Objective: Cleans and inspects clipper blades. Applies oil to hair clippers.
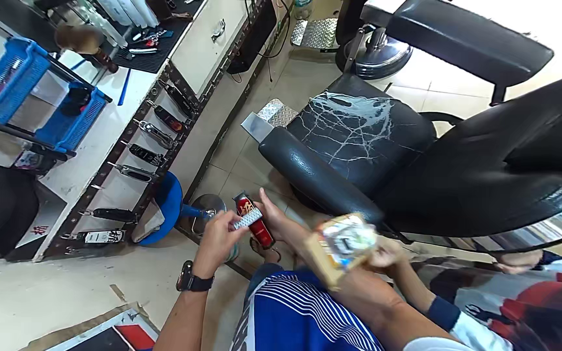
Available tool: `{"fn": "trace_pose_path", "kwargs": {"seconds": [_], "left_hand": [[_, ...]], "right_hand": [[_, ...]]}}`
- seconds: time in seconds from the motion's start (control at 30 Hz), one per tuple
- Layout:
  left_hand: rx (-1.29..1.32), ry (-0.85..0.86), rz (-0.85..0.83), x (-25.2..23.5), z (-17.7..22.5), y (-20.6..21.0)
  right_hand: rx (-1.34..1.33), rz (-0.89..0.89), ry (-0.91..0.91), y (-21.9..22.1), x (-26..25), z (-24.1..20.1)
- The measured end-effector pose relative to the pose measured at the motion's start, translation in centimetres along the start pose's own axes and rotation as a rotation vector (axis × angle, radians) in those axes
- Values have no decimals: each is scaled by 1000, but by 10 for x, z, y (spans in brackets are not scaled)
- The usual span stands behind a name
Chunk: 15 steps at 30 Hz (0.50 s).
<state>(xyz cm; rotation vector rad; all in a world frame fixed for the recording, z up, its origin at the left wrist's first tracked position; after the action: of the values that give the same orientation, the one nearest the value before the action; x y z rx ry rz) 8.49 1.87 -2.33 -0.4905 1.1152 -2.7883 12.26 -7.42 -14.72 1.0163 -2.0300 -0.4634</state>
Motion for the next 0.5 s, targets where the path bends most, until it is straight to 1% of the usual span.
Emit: {"fn": "trace_pose_path", "kwargs": {"seconds": [0.07,0.1,0.17,0.2,0.23,0.33,0.4,0.43,0.5], "left_hand": [[-37,-5,167,-4,-4,-24],[-19,10,166,-4,-2,-26],[63,30,3,-5,1,-10],[62,26,-42,-6,0,-5],[29,19,-13,-9,-3,-11],[-105,38,226,-19,-7,-58],[-147,127,271,-24,9,-74],[-172,171,248,-25,20,-74],[-228,232,139,-30,44,-59]], "right_hand": [[-9,3,38,2,2,2],[-14,15,48,2,4,2],[-25,39,52,0,7,0],[-29,33,55,1,8,0],[-22,27,64,2,8,0],[21,62,85,-1,13,2],[185,55,54,-1,19,-4],[287,40,34,2,21,-6],[477,21,33,10,24,-10]]}}
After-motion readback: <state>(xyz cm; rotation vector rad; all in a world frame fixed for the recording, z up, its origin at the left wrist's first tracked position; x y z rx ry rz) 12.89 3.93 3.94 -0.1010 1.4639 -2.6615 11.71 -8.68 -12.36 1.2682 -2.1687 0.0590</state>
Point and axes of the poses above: each hand's wrist, its own x-axis away from the middle knuckle, its own y-axis out of the palm, z = x × y, the point moved 9 cm from there along -x, towards the middle knuckle, and after that the axes turned 12 degrees about x, right-handed, at the moved point
